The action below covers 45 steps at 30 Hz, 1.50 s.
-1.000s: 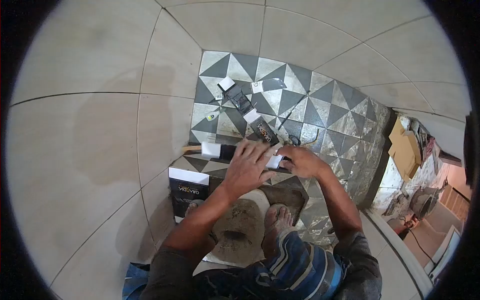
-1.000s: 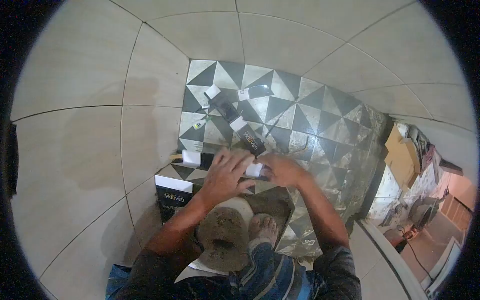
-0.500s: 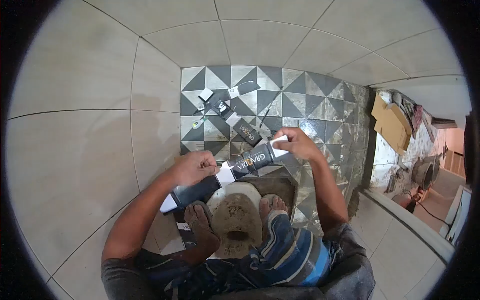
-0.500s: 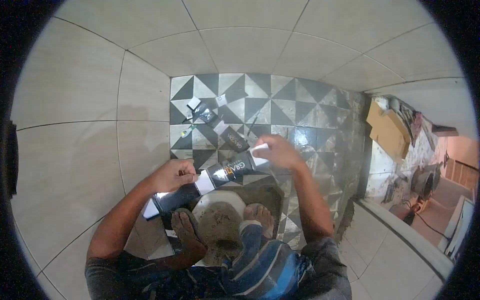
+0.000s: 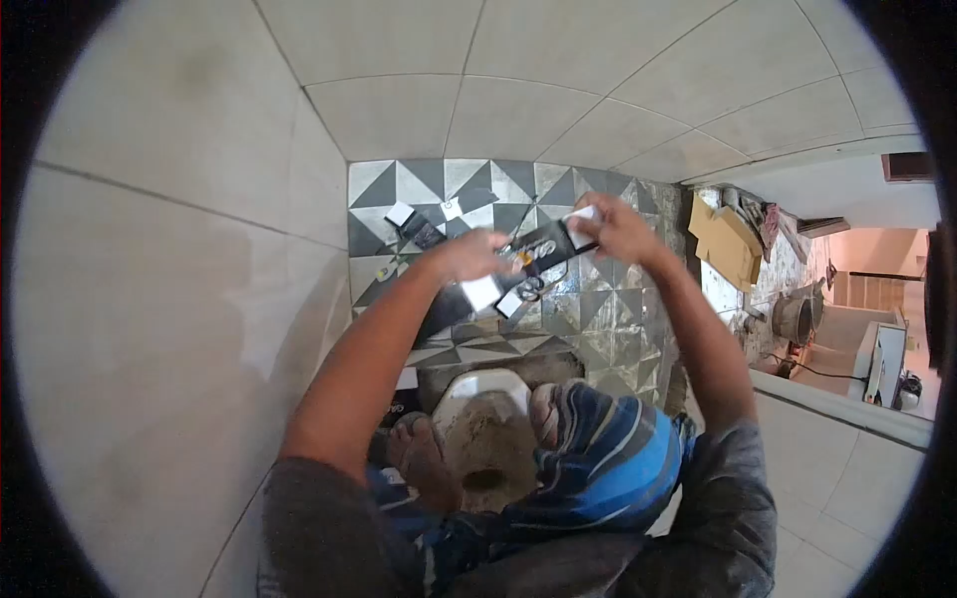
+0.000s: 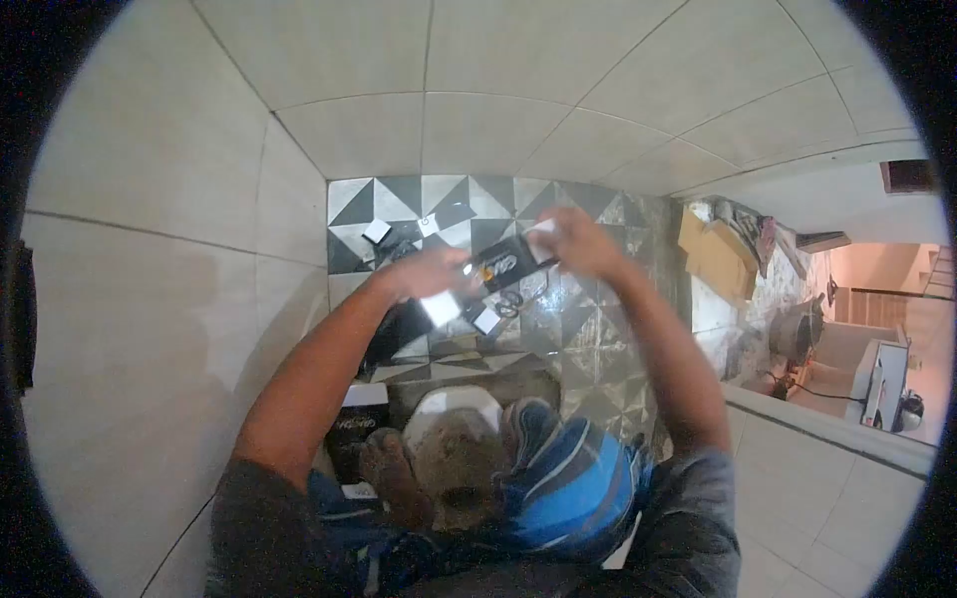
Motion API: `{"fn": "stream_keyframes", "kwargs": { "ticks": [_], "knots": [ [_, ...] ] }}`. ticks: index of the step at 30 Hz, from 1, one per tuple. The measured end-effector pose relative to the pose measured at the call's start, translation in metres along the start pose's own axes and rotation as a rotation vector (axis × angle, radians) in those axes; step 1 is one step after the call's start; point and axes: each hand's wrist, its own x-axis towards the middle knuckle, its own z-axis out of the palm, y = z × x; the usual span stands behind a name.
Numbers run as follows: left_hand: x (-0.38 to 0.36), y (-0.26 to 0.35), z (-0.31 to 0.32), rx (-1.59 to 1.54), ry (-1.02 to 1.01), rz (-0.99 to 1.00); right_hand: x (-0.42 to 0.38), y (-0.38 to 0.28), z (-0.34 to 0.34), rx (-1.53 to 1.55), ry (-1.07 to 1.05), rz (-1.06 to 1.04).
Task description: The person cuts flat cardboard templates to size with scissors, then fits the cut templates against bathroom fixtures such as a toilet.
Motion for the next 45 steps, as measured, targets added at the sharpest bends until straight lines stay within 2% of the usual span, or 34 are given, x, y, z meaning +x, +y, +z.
{"fn": "stream_keyframes", "kwargs": {
  "ticks": [1, 3, 5, 6, 7, 9, 10, 11, 13, 16, 18, 19, 21, 25, 27, 29, 31, 32, 33, 35, 37, 38, 40, 41, 42, 45],
  "knots": [
    [0.0, 0.002, -0.008, -0.042, -0.026, -0.005, -0.001, -0.002, -0.003, 0.001, -0.006, 0.001],
    [-0.003, 0.008, -0.015, 0.033, 0.024, 0.1, 0.011, -0.006, -0.015, -0.305, 0.101, -0.265],
    [-0.012, 0.015, -0.015, -0.04, 0.018, 0.038, 0.033, 0.004, -0.019, -0.427, 0.106, -0.315],
    [-0.008, 0.001, -0.014, -0.069, 0.001, 0.015, 0.043, 0.01, -0.008, -0.53, 0.146, -0.357],
    [-0.003, -0.013, -0.016, -0.087, -0.007, -0.004, 0.046, -0.003, 0.003, -0.519, 0.099, -0.382],
    [-0.012, -0.029, -0.012, -0.145, 0.075, -0.032, 0.041, -0.034, 0.014, -0.3, -0.107, -0.109],
    [-0.022, -0.033, -0.009, -0.126, 0.112, -0.052, 0.054, -0.014, 0.029, -0.331, -0.021, -0.349],
    [-0.036, -0.036, -0.004, -0.101, 0.148, -0.066, 0.067, 0.001, 0.043, -0.293, -0.08, -0.354],
    [-0.058, -0.047, 0.009, 0.151, 0.223, -0.154, 0.078, 0.021, 0.073, -0.044, -0.254, -0.372],
    [-0.101, -0.09, 0.05, 0.141, 0.432, -0.099, 0.073, 0.035, 0.118, 0.147, -0.47, -0.186],
    [-0.135, -0.093, 0.072, 0.109, 0.444, -0.251, 0.061, 0.038, 0.142, 0.212, -0.652, -0.139],
    [-0.15, -0.099, 0.083, 0.109, 0.453, -0.27, 0.052, 0.033, 0.15, 0.268, -0.753, -0.146],
    [-0.176, -0.109, 0.102, -0.011, 0.517, -0.315, 0.053, 0.047, 0.18, 0.307, -0.825, -0.16],
    [-0.196, -0.101, 0.122, -0.19, 0.588, -0.357, 0.057, 0.054, 0.212, 0.355, -0.749, -0.242],
    [-0.2, -0.098, 0.12, 0.085, 0.495, -0.586, 0.057, 0.054, 0.214, 0.356, -0.712, -0.226],
    [-0.209, -0.122, 0.136, 0.053, 0.535, -0.559, 0.062, 0.065, 0.221, 0.355, -0.693, -0.207],
    [-0.22, -0.144, 0.164, -0.036, 0.76, -0.297, 0.056, 0.057, 0.214, 0.257, -0.702, -0.176],
    [-0.224, -0.146, 0.174, -0.118, 0.758, -0.452, 0.058, 0.06, 0.216, 0.258, -0.672, -0.193],
    [-0.228, -0.147, 0.181, -0.118, 0.758, -0.465, 0.057, 0.065, 0.219, 0.269, -0.641, -0.204],
    [-0.233, -0.151, 0.187, 0.119, 0.845, -0.317, 0.062, 0.073, 0.224, 0.197, -0.64, -0.24],
    [-0.23, -0.149, 0.192, 0.036, 0.884, -0.369, 0.056, 0.068, 0.22, 0.229, -0.585, -0.306],
    [-0.23, -0.148, 0.196, 0.002, 0.899, -0.45, 0.049, 0.068, 0.216, 0.331, -0.59, -0.188],
    [-0.233, -0.145, 0.199, 0.027, 0.894, -0.553, 0.055, 0.081, 0.211, 0.286, -0.536, -0.243],
    [-0.235, -0.149, 0.2, 0.024, 0.897, -0.552, 0.059, 0.088, 0.21, 0.25, -0.482, -0.299],
    [-0.239, -0.155, 0.203, 0.045, 0.88, -0.518, 0.052, 0.079, 0.199, 0.26, -0.44, -0.226],
    [-0.244, -0.17, 0.209, 0.087, 0.866, -0.463, 0.063, 0.1, 0.191, 0.313, -0.378, -0.237]
  ]
}}
